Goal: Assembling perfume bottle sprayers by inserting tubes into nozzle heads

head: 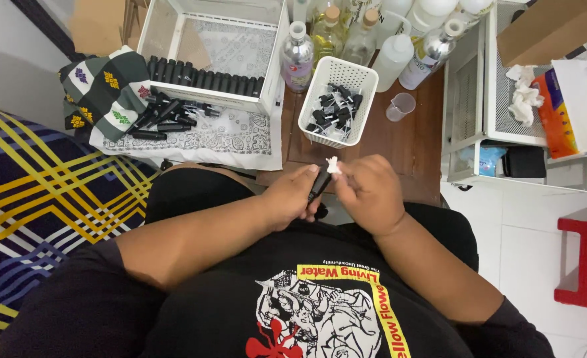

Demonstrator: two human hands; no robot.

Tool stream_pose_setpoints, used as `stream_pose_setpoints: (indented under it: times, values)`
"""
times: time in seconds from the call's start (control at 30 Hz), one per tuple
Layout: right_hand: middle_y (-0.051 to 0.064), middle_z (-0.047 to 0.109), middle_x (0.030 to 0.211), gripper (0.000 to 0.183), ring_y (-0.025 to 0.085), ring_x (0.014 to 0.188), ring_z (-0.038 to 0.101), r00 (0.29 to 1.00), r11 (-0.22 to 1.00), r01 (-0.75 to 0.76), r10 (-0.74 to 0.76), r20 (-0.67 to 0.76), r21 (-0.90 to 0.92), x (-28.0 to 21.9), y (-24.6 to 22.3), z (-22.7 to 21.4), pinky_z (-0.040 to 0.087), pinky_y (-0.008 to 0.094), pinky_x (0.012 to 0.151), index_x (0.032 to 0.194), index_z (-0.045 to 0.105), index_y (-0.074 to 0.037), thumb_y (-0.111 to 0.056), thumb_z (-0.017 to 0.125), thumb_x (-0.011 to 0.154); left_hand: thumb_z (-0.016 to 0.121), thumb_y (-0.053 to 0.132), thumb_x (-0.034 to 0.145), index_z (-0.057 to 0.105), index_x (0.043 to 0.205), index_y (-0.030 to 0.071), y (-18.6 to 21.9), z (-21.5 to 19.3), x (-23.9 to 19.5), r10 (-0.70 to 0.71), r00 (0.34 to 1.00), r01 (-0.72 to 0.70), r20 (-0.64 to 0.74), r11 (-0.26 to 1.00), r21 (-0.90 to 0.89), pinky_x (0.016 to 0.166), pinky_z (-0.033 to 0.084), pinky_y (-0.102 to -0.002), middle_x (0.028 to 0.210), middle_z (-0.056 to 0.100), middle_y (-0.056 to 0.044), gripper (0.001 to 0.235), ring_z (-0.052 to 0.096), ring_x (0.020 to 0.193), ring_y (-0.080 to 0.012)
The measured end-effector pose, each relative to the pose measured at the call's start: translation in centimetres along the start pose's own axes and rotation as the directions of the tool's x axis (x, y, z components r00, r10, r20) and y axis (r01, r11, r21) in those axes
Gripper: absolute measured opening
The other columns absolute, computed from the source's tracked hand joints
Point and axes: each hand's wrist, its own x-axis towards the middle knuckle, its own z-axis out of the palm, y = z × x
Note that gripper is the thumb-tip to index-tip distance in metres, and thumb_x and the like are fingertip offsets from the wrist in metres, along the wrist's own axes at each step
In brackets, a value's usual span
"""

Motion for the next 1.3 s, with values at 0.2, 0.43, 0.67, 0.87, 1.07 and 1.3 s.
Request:
stream_pose_setpoints:
  times: [0.2,0.43,0.67,0.87,1.07,1.3]
  values:
    - [0.005,0.072,0.08,0.018,0.03,0.076,0.069,0.995,0.982,0.063,-0.076,0.066,0.176,0.7,-2.6,0.3,0.055,0.044,0.073,0.096,0.078,-0.011,-0.027,0.072,0.09,0.041,0.036,0.106,0.061,0.137,0.007,0.0,0.0,0.1,-0.05,0.999,0.049,-0.009,0.998,-0.037,0.046,0.06,-0.033,0.069,0.067,-0.017,0.048,0.061,0.052,-0.0213]
    - [0.011,0.071,0.081,0.016,0.036,0.076,0.069,0.993,0.99,-0.09,0.098,-0.067,0.108,0.0,-0.3,0.1,0.055,0.044,0.074,0.103,0.078,-0.003,-0.01,0.076,0.089,0.044,0.036,0.104,0.061,0.131,0.008,1.3,0.2,-1.5,0.016,0.995,-0.013,0.1,1.0,-0.027,0.044,0.059,-0.032,0.065,0.067,-0.018,0.042,0.063,0.048,-0.0249]
    - [0.009,0.07,0.081,0.017,0.032,0.074,0.069,0.992,0.991,0.112,-0.117,0.053,0.075,0.1,-0.9,0.7,0.055,0.045,0.076,0.099,0.078,-0.007,-0.018,0.076,0.086,0.05,0.032,0.099,0.062,0.135,0.011,0.3,-0.2,0.1,-0.084,0.991,0.104,0.103,0.973,-0.206,0.044,0.057,-0.032,0.094,0.061,-0.018,0.044,0.058,0.061,-0.0219]
    - [0.011,0.07,0.082,0.018,0.034,0.076,0.068,0.999,0.999,0.042,-0.041,-0.02,0.031,0.2,-0.2,0.2,0.055,0.045,0.076,0.102,0.076,-0.003,-0.013,0.076,0.087,0.042,0.039,0.105,0.063,0.099,0.003,-0.5,-0.3,-0.2,-0.071,0.978,0.121,0.194,0.959,-0.258,0.041,0.051,-0.03,0.073,0.053,-0.01,0.041,0.051,0.05,-0.0162]
    - [0.009,0.07,0.082,0.014,0.033,0.075,0.068,0.991,0.976,0.118,-0.127,0.042,0.186,0.7,-1.6,0.1,0.056,0.044,0.073,0.097,0.077,-0.006,-0.017,0.075,0.088,0.039,0.044,0.108,0.054,0.112,0.008,0.1,-0.3,-0.7,0.026,0.985,0.022,0.173,0.963,-0.268,0.041,0.047,-0.028,0.079,0.05,-0.013,0.039,0.046,0.051,-0.0155]
    - [0.012,0.068,0.077,0.014,0.035,0.072,0.066,1.0,0.994,-0.007,0.008,-0.009,0.108,0.6,-0.6,-0.1,0.054,0.044,0.073,0.1,0.077,-0.002,-0.009,0.073,0.089,0.051,0.041,0.106,0.06,0.121,0.011,-0.6,-0.3,0.4,0.01,0.996,0.009,0.083,0.974,-0.227,0.043,0.058,-0.033,0.078,0.047,-0.009,0.035,0.058,0.051,-0.0195]
